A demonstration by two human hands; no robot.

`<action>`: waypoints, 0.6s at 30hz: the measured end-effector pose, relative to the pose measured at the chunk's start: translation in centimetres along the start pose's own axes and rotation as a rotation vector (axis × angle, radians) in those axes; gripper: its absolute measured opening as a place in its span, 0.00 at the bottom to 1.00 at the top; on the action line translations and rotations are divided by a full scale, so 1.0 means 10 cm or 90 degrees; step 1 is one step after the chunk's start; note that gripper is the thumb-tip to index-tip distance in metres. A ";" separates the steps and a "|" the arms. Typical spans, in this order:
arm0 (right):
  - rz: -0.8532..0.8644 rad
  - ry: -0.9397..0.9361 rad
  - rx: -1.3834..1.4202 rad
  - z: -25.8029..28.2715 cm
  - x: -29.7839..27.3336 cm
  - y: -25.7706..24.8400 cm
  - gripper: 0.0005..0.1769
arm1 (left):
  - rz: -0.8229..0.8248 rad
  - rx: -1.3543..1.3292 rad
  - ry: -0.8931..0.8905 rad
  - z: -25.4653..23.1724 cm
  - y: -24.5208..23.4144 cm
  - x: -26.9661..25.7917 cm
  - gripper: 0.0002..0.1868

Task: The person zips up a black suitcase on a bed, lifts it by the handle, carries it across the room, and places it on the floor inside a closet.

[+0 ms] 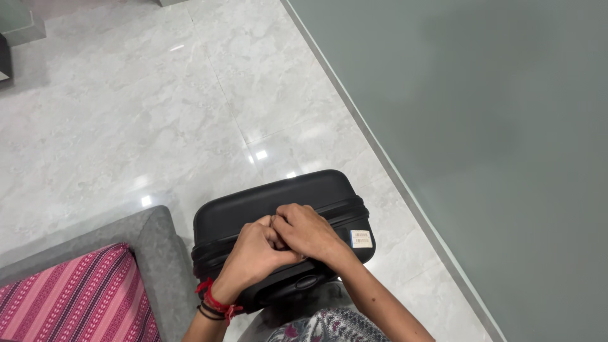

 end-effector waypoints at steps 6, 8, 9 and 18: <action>0.017 -0.001 -0.022 -0.08 0.36 -0.34 0.20 | 0.001 -0.037 -0.013 -0.02 -0.12 0.48 0.16; 0.023 -0.018 -0.035 -0.08 0.50 -0.49 0.20 | -0.004 -0.031 -0.002 -0.06 -0.18 0.67 0.15; 0.026 -0.026 -0.042 -0.08 0.56 -0.56 0.20 | -0.006 -0.028 0.004 -0.08 -0.20 0.75 0.15; 0.056 -0.067 -0.059 0.02 1.11 -1.08 0.21 | -0.038 -0.060 0.066 -0.30 -0.59 1.33 0.12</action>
Point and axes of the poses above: each hand's wrist, its own x-axis towards the middle knuckle, its own y-axis out of the palm, z = x × y, the point moved 10 cm from there along x, towards the middle knuckle, and after that the axes turned 12 degrees about z, right-handed, at the moved point
